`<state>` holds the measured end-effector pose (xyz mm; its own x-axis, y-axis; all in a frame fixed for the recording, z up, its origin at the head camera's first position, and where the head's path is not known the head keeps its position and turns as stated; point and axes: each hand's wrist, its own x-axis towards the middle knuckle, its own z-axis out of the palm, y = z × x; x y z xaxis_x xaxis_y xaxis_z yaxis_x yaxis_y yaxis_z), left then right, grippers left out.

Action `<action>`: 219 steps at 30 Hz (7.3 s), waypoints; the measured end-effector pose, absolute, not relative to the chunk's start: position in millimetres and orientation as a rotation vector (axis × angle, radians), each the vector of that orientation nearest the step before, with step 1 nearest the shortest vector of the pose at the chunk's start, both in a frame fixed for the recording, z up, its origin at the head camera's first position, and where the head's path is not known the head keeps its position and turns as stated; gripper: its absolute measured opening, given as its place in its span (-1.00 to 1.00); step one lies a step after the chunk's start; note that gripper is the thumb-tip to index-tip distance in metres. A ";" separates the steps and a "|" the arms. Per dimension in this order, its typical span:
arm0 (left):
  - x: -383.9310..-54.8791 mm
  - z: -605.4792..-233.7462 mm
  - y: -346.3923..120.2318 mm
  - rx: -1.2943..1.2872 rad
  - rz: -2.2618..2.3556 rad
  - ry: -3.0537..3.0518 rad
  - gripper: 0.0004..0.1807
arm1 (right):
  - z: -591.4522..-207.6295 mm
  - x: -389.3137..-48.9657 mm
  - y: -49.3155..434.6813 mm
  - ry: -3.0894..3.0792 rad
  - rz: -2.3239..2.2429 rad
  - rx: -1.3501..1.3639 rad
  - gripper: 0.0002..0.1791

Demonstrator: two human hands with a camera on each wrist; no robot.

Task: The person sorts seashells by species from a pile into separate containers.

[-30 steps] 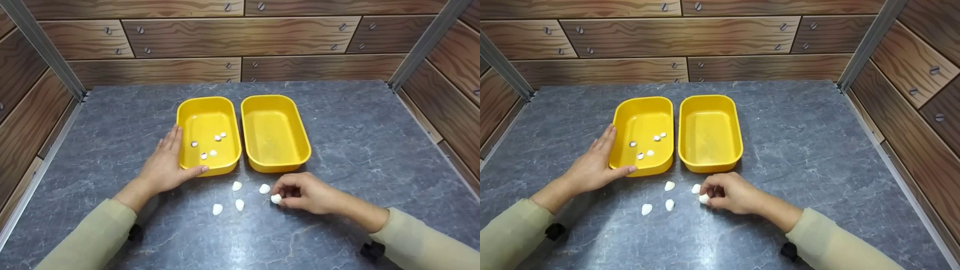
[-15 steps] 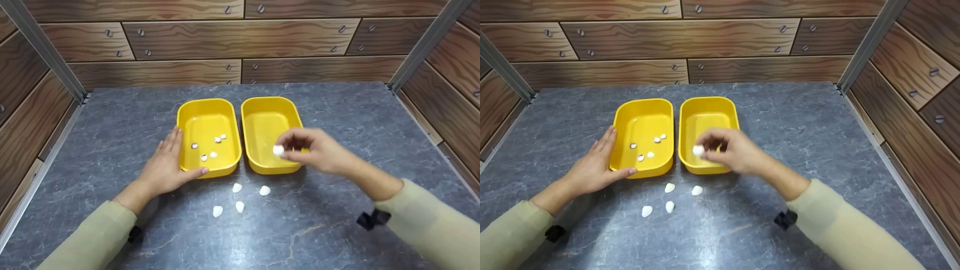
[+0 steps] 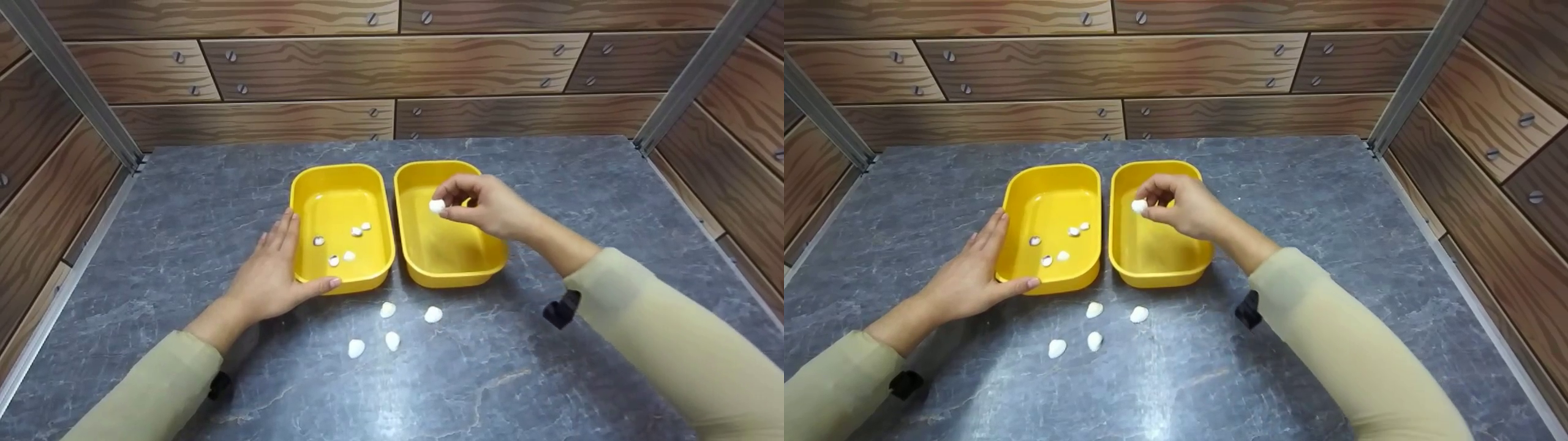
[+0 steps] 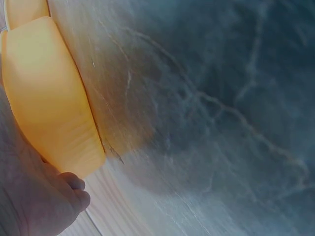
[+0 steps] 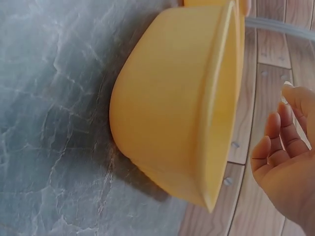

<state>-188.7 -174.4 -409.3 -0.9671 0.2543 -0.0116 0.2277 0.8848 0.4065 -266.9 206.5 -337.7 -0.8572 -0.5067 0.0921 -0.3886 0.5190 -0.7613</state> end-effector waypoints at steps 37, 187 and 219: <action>-189.4 -407.9 -173.7 0.400 0.605 2.994 0.44 | -338.9 -258.0 204.1 2.716 -1.175 -0.849 -0.82; -188.7 -407.6 -174.4 0.388 0.612 2.977 0.43 | -348.5 -239.8 211.9 2.756 -1.234 -0.781 -0.85; -189.4 -408.4 -174.0 0.399 0.607 2.994 0.42 | -377.4 -298.6 194.0 2.824 -1.008 -0.658 -0.92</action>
